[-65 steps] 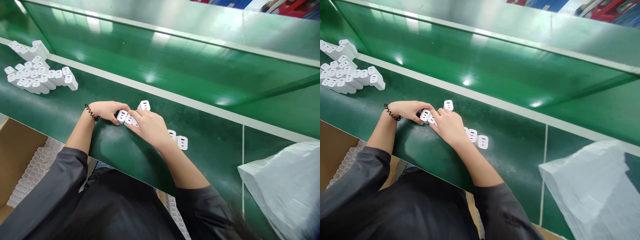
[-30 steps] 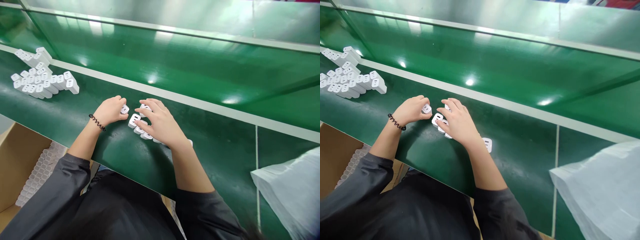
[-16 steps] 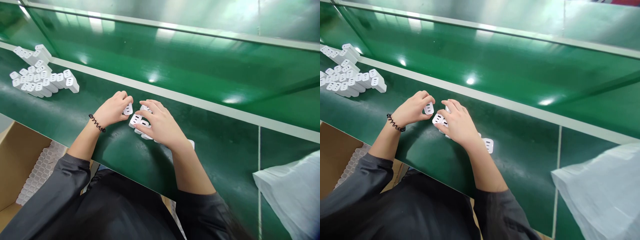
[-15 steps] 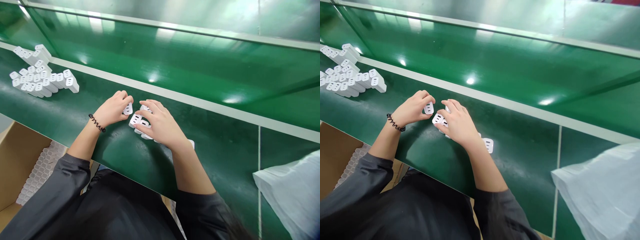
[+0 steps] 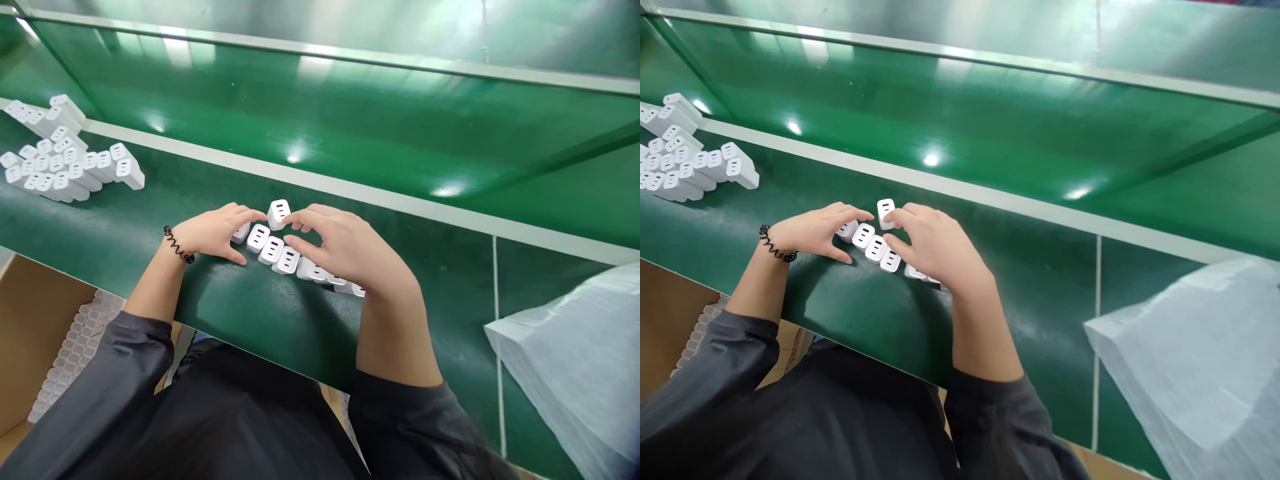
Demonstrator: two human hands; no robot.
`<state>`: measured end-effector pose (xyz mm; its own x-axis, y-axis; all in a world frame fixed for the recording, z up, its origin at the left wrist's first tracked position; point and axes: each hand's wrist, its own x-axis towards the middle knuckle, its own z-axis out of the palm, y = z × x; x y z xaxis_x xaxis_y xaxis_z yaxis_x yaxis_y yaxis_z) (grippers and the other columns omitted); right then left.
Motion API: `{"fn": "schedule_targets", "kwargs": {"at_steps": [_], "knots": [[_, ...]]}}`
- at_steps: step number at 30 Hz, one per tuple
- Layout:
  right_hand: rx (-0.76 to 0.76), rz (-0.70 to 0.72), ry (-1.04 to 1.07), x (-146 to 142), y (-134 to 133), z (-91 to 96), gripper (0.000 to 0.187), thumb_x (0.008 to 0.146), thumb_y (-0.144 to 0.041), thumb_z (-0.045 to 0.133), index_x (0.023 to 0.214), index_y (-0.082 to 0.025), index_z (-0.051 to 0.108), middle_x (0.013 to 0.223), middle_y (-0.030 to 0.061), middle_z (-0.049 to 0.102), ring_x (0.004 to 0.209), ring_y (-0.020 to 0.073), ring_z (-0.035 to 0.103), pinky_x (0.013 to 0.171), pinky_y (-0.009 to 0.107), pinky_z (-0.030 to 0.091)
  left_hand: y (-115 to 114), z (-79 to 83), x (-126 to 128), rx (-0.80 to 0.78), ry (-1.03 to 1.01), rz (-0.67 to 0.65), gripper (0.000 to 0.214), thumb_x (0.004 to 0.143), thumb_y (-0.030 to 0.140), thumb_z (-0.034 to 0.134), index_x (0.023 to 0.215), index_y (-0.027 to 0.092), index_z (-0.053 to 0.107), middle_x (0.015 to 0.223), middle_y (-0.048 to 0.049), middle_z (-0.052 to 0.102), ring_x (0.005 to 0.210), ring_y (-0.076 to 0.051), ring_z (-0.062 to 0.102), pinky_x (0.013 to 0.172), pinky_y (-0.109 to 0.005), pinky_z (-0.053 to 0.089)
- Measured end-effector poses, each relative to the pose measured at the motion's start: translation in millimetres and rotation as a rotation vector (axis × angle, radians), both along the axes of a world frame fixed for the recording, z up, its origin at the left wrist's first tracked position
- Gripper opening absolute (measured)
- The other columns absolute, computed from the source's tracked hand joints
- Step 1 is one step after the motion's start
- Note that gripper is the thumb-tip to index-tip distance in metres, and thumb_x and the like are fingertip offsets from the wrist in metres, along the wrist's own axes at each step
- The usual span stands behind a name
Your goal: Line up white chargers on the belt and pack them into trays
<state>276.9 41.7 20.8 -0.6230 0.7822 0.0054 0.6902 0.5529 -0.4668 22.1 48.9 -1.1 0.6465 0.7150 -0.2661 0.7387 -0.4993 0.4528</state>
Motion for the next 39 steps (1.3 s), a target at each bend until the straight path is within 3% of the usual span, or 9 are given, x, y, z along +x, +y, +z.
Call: {"fn": "schedule_targets", "kwargs": {"at_steps": [9,15,18,24,27,30,32,35,39], "knots": [[-0.021,-0.102,-0.054,12.5,3.3,6.6,0.032,0.094,-0.030,0.046,0.118,-0.019,0.066,0.102,0.0072,0.071,0.092,0.0242,0.066,0.079,0.038,0.050,-0.4,-10.2,26.6,0.211,-0.022,-0.051,0.073,0.072,0.057,0.081,0.130,0.022,0.053,0.122,-0.0099,0.057,0.113,-0.027,0.053,0.089,-0.035,0.046],[0.031,-0.104,0.083,5.7,9.7,-7.7,0.038,0.097,-0.026,0.043,0.131,-0.019,0.058,0.138,0.0094,0.059,0.121,0.0268,0.058,0.095,0.043,0.051,1.8,-15.3,26.7,0.216,-0.031,-0.074,0.049,0.083,0.054,0.071,0.123,0.026,0.062,0.121,-0.0069,0.060,0.104,-0.023,0.059,0.078,-0.029,0.044],[0.005,-0.056,0.061,-1.2,12.8,-17.0,0.038,0.098,-0.025,0.041,0.132,-0.021,0.058,0.143,0.0081,0.055,0.127,0.0276,0.055,0.096,0.043,0.051,10.2,-18.6,16.7,0.204,-0.033,0.019,0.052,0.082,0.055,0.071,0.124,0.027,0.061,0.115,-0.0043,0.063,0.099,-0.021,0.062,0.075,-0.027,0.044],[0.012,-0.062,-0.007,-16.2,15.8,-25.1,0.037,0.096,-0.019,0.048,0.132,-0.020,0.056,0.125,0.0090,0.063,0.099,0.0228,0.067,0.085,0.037,0.054,27.8,-28.4,-3.4,0.384,-0.032,0.365,0.054,0.083,0.056,0.070,0.125,0.023,0.060,0.118,-0.0074,0.065,0.110,-0.026,0.061,0.086,-0.033,0.048],[0.077,-0.055,-0.032,-25.1,13.1,-24.7,0.032,0.093,-0.017,0.052,0.124,-0.021,0.058,0.128,0.0098,0.060,0.110,0.0245,0.064,0.083,0.034,0.054,23.2,-30.2,-2.6,0.396,-0.044,0.375,0.054,0.085,0.055,0.069,0.127,0.022,0.059,0.122,-0.0080,0.065,0.114,-0.026,0.061,0.093,-0.034,0.049],[0.088,-0.008,-0.036,-32.3,15.1,-26.7,0.028,0.090,-0.016,0.056,0.118,-0.021,0.058,0.132,0.0088,0.060,0.110,0.0230,0.065,0.086,0.034,0.053,24.4,-37.1,-1.8,0.511,-0.015,0.377,0.053,0.085,0.056,0.069,0.126,0.024,0.060,0.114,-0.0057,0.069,0.106,-0.022,0.066,0.087,-0.030,0.053],[0.074,0.002,-0.046,-35.4,16.1,-26.7,0.023,0.091,-0.018,0.056,0.113,-0.022,0.058,0.123,0.0069,0.065,0.105,0.0229,0.067,0.083,0.034,0.053,27.8,-40.7,-3.3,0.578,-0.015,0.379,0.052,0.085,0.056,0.068,0.125,0.024,0.061,0.111,-0.0056,0.071,0.102,-0.022,0.067,0.085,-0.031,0.054],[0.106,0.020,-0.059,-38.2,10.5,-23.6,0.022,0.089,-0.020,0.059,0.111,-0.022,0.058,0.110,0.0063,0.069,0.099,0.0248,0.068,0.077,0.035,0.053,27.6,-37.3,-6.5,0.642,-0.057,0.355,0.057,0.080,0.058,0.072,0.124,0.023,0.063,0.112,-0.0076,0.071,0.104,-0.025,0.067,0.094,-0.040,0.054],[0.083,0.043,-0.050,-36.5,-1.9,-18.7,0.037,0.086,-0.027,0.065,0.122,-0.025,0.057,0.114,0.0073,0.070,0.102,0.0266,0.068,0.084,0.039,0.053,15.0,-14.8,-8.8,0.673,-0.157,0.338,0.059,0.081,0.057,0.072,0.127,0.023,0.061,0.124,-0.0112,0.068,0.123,-0.030,0.058,0.112,-0.050,0.042]]}}
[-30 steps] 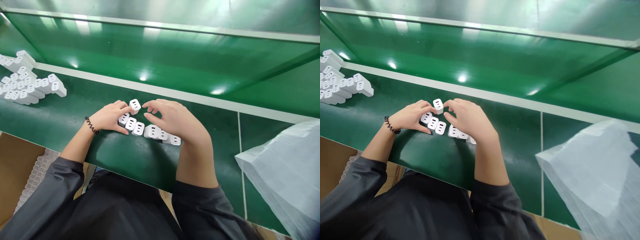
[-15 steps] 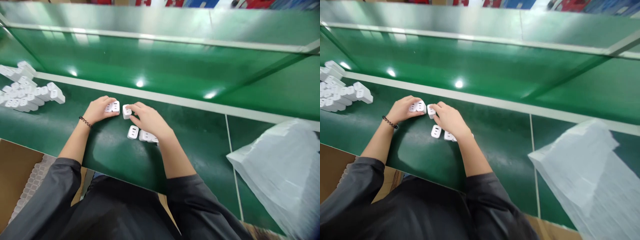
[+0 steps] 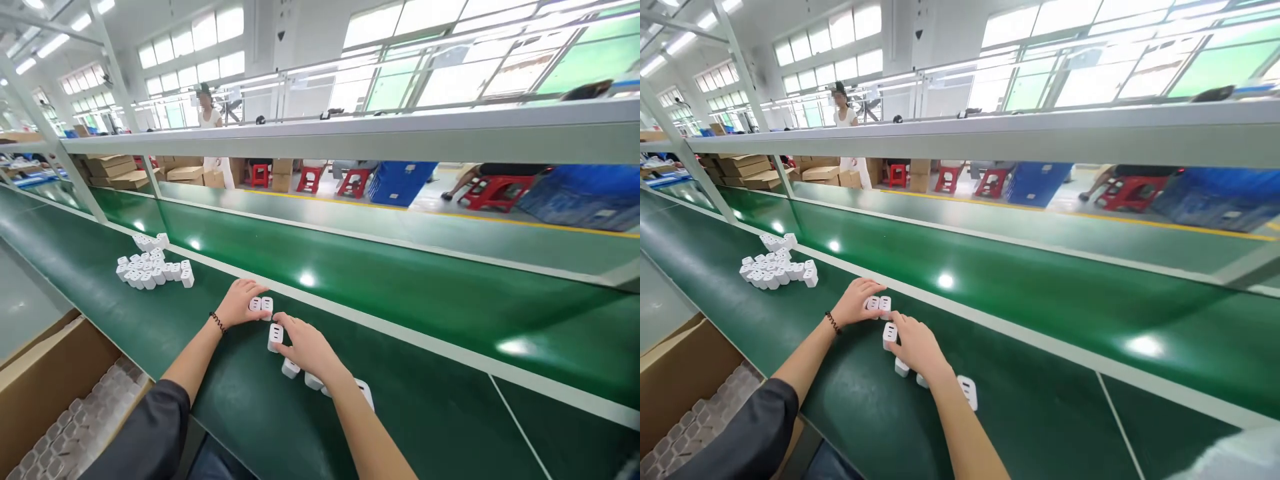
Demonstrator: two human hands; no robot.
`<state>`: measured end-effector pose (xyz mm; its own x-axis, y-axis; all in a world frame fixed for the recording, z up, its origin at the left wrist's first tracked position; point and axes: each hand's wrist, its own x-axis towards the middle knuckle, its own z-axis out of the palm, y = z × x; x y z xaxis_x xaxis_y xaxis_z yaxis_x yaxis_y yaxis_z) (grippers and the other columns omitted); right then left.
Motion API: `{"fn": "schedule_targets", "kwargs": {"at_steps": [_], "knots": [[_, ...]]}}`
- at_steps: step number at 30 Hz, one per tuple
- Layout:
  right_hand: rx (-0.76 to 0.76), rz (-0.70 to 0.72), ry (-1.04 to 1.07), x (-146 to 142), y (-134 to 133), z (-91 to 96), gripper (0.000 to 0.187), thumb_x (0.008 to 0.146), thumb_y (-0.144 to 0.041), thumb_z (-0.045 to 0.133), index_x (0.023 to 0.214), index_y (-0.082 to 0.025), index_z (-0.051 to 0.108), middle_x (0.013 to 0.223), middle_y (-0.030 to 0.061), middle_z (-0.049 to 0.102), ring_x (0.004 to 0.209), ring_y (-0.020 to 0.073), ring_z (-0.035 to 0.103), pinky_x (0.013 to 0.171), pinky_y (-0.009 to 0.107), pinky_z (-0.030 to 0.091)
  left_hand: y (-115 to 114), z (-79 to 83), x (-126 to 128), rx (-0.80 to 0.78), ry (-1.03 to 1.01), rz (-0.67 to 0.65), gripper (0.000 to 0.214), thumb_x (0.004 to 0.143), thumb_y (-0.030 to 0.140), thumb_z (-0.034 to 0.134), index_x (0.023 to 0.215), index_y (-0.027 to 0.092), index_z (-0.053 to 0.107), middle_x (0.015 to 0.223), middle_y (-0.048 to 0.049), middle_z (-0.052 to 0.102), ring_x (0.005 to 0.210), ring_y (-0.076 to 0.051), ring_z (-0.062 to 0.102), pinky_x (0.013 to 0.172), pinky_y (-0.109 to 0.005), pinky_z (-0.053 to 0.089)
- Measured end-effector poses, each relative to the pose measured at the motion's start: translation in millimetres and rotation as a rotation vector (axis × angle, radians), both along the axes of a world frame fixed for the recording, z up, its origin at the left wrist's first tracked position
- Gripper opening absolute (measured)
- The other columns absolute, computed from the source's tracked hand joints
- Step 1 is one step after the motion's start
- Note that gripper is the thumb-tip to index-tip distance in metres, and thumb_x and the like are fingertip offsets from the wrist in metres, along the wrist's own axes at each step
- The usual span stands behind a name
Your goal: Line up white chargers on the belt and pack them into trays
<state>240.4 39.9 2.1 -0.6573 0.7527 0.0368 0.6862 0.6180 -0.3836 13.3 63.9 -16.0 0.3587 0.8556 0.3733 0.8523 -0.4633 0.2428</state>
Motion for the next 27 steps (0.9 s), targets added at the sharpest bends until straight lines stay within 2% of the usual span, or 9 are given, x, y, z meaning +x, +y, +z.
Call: {"fn": "schedule_targets", "kwargs": {"at_steps": [3,6,9,12,15,17,19,23,27], "knots": [[-0.032,0.005,0.114,19.6,-6.6,1.8,0.046,0.090,-0.037,0.061,0.134,-0.025,0.052,0.133,0.0094,0.063,0.120,0.0269,0.061,0.101,0.044,0.049,-17.2,18.8,2.6,-0.018,-0.076,-0.043,0.055,0.084,0.051,0.070,0.130,0.023,0.059,0.127,-0.0116,0.065,0.127,-0.030,0.053,0.114,-0.051,0.040],[-0.009,-0.118,0.244,62.6,-12.9,-0.4,0.045,0.095,-0.042,0.052,0.136,-0.022,0.052,0.139,0.0101,0.059,0.130,0.0274,0.055,0.110,0.049,0.043,-36.7,25.5,7.5,-0.084,-0.150,-0.123,0.057,0.086,0.051,0.068,0.133,0.022,0.055,0.134,-0.0113,0.060,0.131,-0.027,0.050,0.116,-0.047,0.039],[-0.075,-0.240,0.252,113.0,-24.7,-6.7,0.053,0.094,-0.052,0.052,0.138,-0.023,0.051,0.137,0.0109,0.059,0.125,0.0284,0.057,0.106,0.050,0.048,-51.9,16.2,11.8,-0.219,-0.223,-0.221,0.069,0.083,0.054,0.071,0.141,0.024,0.046,0.144,-0.0120,0.052,0.136,-0.026,0.047,0.116,-0.046,0.040],[-0.186,-0.272,0.218,146.1,-40.0,-14.1,0.064,0.087,-0.060,0.059,0.140,-0.025,0.051,0.134,0.0116,0.060,0.115,0.0278,0.062,0.095,0.046,0.056,-56.7,-1.1,16.2,-0.381,-0.257,-0.281,0.088,0.078,0.053,0.075,0.150,0.025,0.032,0.155,-0.0143,0.038,0.145,-0.028,0.038,0.121,-0.048,0.034],[-0.269,-0.245,0.184,153.9,-49.5,-22.5,0.069,0.082,-0.062,0.064,0.142,-0.028,0.050,0.129,0.0104,0.062,0.105,0.0255,0.065,0.082,0.041,0.061,-50.6,-13.3,20.4,-0.533,-0.281,-0.332,0.099,0.076,0.048,0.077,0.154,0.024,0.022,0.158,-0.0161,0.034,0.144,-0.028,0.039,0.117,-0.046,0.039],[-0.304,-0.213,0.206,150.4,-51.1,-29.1,0.069,0.082,-0.060,0.065,0.142,-0.029,0.050,0.131,0.0098,0.062,0.102,0.0247,0.065,0.078,0.039,0.061,-44.3,-15.7,22.6,-0.605,-0.285,-0.345,0.098,0.077,0.044,0.076,0.154,0.023,0.021,0.153,-0.0161,0.042,0.139,-0.027,0.045,0.110,-0.045,0.045],[-0.322,-0.201,0.252,145.8,-50.0,-36.2,0.068,0.082,-0.057,0.066,0.142,-0.029,0.050,0.133,0.0094,0.061,0.100,0.0240,0.065,0.077,0.039,0.060,-39.4,-15.3,24.3,-0.644,-0.293,-0.331,0.089,0.079,0.041,0.074,0.152,0.022,0.027,0.144,-0.0150,0.052,0.130,-0.026,0.053,0.103,-0.043,0.050],[-0.324,-0.203,0.301,142.1,-46.8,-48.4,0.061,0.084,-0.052,0.065,0.138,-0.028,0.052,0.132,0.0089,0.063,0.100,0.0238,0.065,0.078,0.038,0.059,-38.1,-13.1,26.4,-0.665,-0.311,-0.314,0.070,0.082,0.039,0.070,0.143,0.021,0.041,0.131,-0.0122,0.063,0.117,-0.023,0.061,0.095,-0.039,0.053],[-0.295,-0.185,0.306,143.1,-47.1,-53.0,0.056,0.085,-0.051,0.064,0.135,-0.030,0.055,0.130,0.0077,0.064,0.103,0.0243,0.066,0.078,0.037,0.059,-43.9,-12.1,25.7,-0.582,-0.361,-0.332,0.058,0.084,0.035,0.069,0.136,0.021,0.047,0.132,-0.0113,0.064,0.121,-0.023,0.060,0.099,-0.041,0.051]]}}
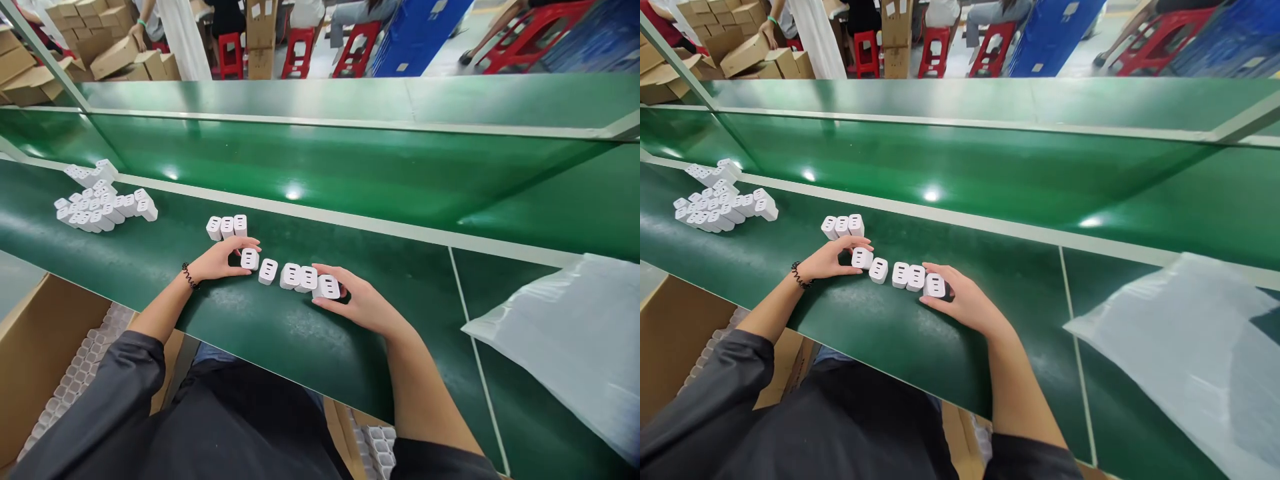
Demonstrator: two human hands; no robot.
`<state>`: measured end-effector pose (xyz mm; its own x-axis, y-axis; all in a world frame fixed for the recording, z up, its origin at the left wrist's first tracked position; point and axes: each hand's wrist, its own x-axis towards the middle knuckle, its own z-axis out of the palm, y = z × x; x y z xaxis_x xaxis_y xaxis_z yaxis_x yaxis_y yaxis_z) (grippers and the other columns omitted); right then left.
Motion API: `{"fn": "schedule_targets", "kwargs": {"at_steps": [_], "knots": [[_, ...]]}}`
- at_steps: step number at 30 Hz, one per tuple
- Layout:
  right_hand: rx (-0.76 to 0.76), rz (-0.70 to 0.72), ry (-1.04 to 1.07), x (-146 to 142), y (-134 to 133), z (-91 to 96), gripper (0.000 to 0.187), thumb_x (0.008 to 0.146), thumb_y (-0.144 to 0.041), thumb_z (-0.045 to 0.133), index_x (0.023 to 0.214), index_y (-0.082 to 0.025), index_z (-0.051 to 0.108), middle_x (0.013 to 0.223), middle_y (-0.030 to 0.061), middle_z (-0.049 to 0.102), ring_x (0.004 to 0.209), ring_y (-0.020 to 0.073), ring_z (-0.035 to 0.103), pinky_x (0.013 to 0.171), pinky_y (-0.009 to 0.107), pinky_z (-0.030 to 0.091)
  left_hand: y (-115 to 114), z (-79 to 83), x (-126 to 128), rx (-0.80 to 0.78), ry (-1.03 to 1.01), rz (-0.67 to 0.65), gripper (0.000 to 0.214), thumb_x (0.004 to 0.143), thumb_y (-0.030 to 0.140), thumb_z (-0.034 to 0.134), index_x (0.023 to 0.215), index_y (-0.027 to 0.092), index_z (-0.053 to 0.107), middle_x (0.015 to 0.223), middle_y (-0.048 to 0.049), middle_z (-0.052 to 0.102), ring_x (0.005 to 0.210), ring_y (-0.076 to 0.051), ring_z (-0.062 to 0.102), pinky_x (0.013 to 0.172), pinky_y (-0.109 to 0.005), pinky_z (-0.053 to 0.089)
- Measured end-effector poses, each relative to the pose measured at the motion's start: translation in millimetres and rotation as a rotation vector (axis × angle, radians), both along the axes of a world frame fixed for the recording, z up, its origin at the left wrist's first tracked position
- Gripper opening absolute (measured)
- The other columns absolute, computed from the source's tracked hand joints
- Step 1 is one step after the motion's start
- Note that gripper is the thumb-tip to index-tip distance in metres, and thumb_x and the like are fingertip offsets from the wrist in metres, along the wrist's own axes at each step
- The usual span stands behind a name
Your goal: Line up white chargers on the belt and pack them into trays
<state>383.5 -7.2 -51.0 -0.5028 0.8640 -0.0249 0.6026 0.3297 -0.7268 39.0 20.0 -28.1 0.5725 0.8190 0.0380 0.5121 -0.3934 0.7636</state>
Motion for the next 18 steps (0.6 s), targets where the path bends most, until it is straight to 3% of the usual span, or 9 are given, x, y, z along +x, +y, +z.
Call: {"fn": "schedule_targets", "kwargs": {"at_steps": [10,18], "knots": [[-0.039,-0.028,0.003,1.6,-1.3,-4.9,0.058,0.085,-0.054,0.065,0.136,-0.029,0.054,0.134,0.0084,0.062,0.105,0.0263,0.065,0.080,0.039,0.058,-1.8,-2.6,-3.5,0.053,-0.058,-0.007,0.045,0.086,0.027,0.069,0.128,0.022,0.054,0.132,-0.0080,0.061,0.121,-0.019,0.059,0.104,-0.039,0.050],[-0.021,-0.021,-0.020,3.3,-1.1,-5.9,0.059,0.086,-0.055,0.064,0.139,-0.030,0.053,0.136,0.0079,0.061,0.111,0.0275,0.065,0.084,0.040,0.059,2.6,0.4,6.9,0.259,0.211,-0.006,0.040,0.088,0.029,0.066,0.127,0.023,0.057,0.125,-0.0092,0.064,0.119,-0.026,0.053,0.104,-0.047,0.043]]}}
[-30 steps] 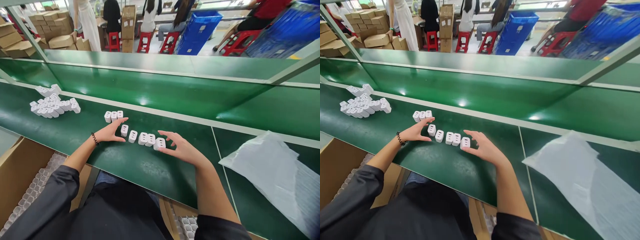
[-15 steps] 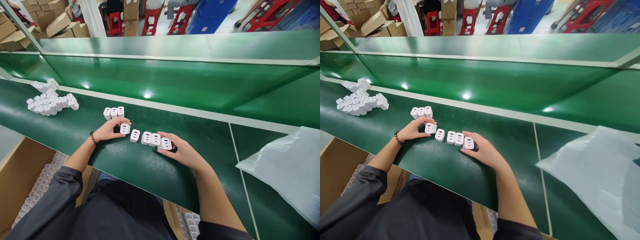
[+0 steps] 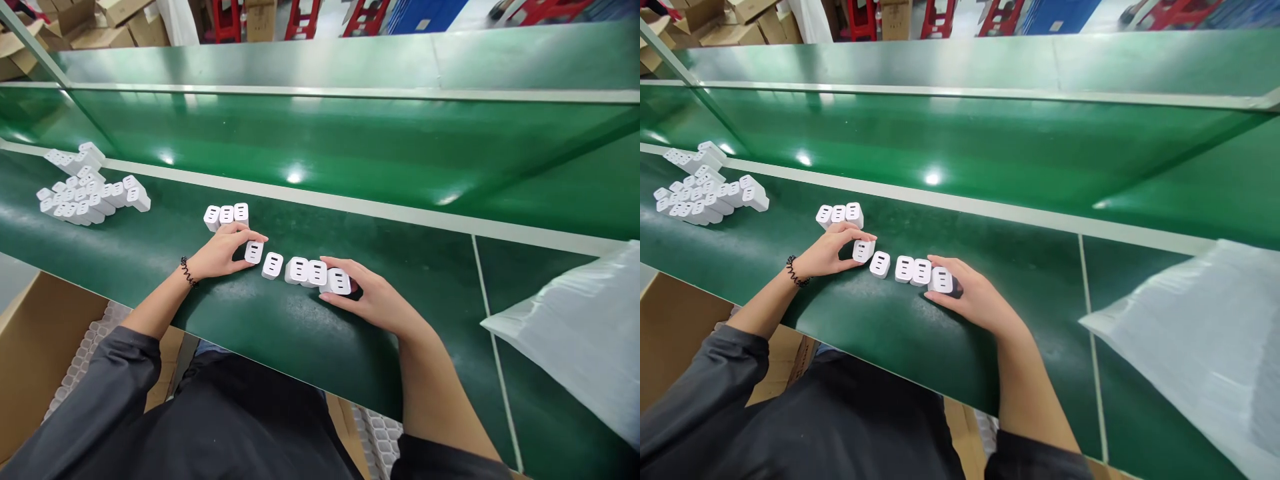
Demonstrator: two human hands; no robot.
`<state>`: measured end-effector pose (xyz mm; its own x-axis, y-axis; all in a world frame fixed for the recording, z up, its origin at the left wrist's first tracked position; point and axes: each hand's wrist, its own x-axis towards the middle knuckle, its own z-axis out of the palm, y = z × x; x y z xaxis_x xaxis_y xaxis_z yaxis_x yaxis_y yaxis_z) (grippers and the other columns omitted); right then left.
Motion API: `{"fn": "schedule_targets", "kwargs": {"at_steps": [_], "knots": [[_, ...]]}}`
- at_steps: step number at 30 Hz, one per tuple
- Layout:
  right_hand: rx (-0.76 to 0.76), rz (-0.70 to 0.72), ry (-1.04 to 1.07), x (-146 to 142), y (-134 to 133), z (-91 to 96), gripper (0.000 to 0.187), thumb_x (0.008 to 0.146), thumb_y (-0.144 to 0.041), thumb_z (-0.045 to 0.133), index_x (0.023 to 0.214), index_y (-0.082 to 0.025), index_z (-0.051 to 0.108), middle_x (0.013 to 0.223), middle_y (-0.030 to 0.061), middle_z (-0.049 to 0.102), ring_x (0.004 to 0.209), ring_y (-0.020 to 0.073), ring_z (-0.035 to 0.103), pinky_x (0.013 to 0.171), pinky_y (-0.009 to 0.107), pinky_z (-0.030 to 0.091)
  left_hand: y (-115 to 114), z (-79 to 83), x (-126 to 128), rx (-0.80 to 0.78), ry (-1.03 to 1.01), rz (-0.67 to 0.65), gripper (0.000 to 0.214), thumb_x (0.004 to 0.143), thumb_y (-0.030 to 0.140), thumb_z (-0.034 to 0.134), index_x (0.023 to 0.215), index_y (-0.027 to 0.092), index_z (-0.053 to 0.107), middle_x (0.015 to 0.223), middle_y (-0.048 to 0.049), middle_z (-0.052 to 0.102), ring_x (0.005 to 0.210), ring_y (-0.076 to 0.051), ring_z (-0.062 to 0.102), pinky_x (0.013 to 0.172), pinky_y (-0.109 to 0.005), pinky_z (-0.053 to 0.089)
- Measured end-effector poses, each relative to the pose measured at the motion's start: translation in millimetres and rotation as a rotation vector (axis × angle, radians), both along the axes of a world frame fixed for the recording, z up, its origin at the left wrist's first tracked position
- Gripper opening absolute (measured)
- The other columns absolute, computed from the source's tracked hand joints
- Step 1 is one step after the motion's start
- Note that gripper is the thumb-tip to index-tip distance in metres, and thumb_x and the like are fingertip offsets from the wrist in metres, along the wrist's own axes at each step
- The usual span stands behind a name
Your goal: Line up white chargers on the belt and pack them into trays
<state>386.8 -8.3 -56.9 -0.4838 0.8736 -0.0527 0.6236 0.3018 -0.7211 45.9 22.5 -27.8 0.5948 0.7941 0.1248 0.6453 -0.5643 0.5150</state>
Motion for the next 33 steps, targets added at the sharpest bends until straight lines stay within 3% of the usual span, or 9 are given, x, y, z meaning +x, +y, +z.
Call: {"fn": "schedule_targets", "kwargs": {"at_steps": [7,11,16,21,24,27,33], "knots": [[-0.003,-0.008,-0.012,0.6,-1.6,1.3,0.059,0.086,-0.054,0.064,0.139,-0.029,0.053,0.136,0.0083,0.061,0.111,0.0272,0.064,0.083,0.040,0.059,-5.8,1.0,5.8,0.065,-0.033,-0.014,0.038,0.091,0.033,0.065,0.127,0.023,0.056,0.123,-0.0071,0.066,0.113,-0.023,0.054,0.100,-0.041,0.043],[-0.005,-0.010,-0.014,-0.3,-2.2,3.9,0.058,0.087,-0.054,0.063,0.138,-0.029,0.053,0.134,0.0086,0.062,0.111,0.0282,0.065,0.085,0.042,0.059,-2.3,2.4,7.5,0.132,0.091,0.051,0.039,0.088,0.036,0.068,0.122,0.024,0.056,0.134,-0.0073,0.062,0.131,-0.030,0.046,0.111,-0.052,0.033],[0.001,0.001,-0.015,-2.0,-2.2,5.7,0.057,0.088,-0.052,0.063,0.138,-0.027,0.052,0.136,0.0081,0.060,0.117,0.0279,0.062,0.093,0.043,0.055,24.4,5.0,13.5,0.312,0.246,0.156,0.037,0.086,0.037,0.070,0.119,0.026,0.058,0.153,-0.0070,0.044,0.148,-0.038,0.022,0.121,-0.061,0.009],[-0.016,-0.002,-0.002,-1.0,-2.7,3.7,0.058,0.088,-0.051,0.064,0.139,-0.028,0.050,0.137,0.0073,0.059,0.117,0.0268,0.061,0.094,0.043,0.055,36.6,2.8,10.7,0.339,0.221,0.232,0.047,0.085,0.041,0.070,0.127,0.022,0.056,0.155,-0.0140,0.039,0.148,-0.041,0.020,0.119,-0.066,0.013],[-0.001,0.000,0.014,-0.4,-3.2,2.0,0.059,0.088,-0.051,0.065,0.140,-0.028,0.049,0.137,0.0070,0.060,0.117,0.0280,0.061,0.095,0.044,0.055,25.1,2.5,8.1,0.376,0.095,0.045,0.062,0.084,0.054,0.069,0.136,0.024,0.050,0.154,-0.0137,0.040,0.147,-0.039,0.024,0.119,-0.063,0.021],[0.031,-0.017,0.023,-0.6,-3.4,-0.5,0.056,0.088,-0.050,0.065,0.138,-0.029,0.051,0.135,0.0062,0.062,0.115,0.0282,0.063,0.094,0.044,0.055,12.0,1.3,13.2,0.315,-0.006,-0.191,0.077,0.081,0.065,0.068,0.141,0.023,0.044,0.149,-0.0147,0.047,0.142,-0.035,0.035,0.118,-0.057,0.031],[0.065,-0.072,0.049,-1.3,-2.3,-5.6,0.055,0.088,-0.044,0.066,0.138,-0.027,0.050,0.128,0.0065,0.067,0.107,0.0269,0.066,0.073,0.037,0.059,5.8,-8.2,35.2,0.181,-0.081,-0.290,0.084,0.082,0.061,0.070,0.146,0.019,0.036,0.141,-0.0175,0.054,0.130,-0.032,0.049,0.109,-0.054,0.045]]}}
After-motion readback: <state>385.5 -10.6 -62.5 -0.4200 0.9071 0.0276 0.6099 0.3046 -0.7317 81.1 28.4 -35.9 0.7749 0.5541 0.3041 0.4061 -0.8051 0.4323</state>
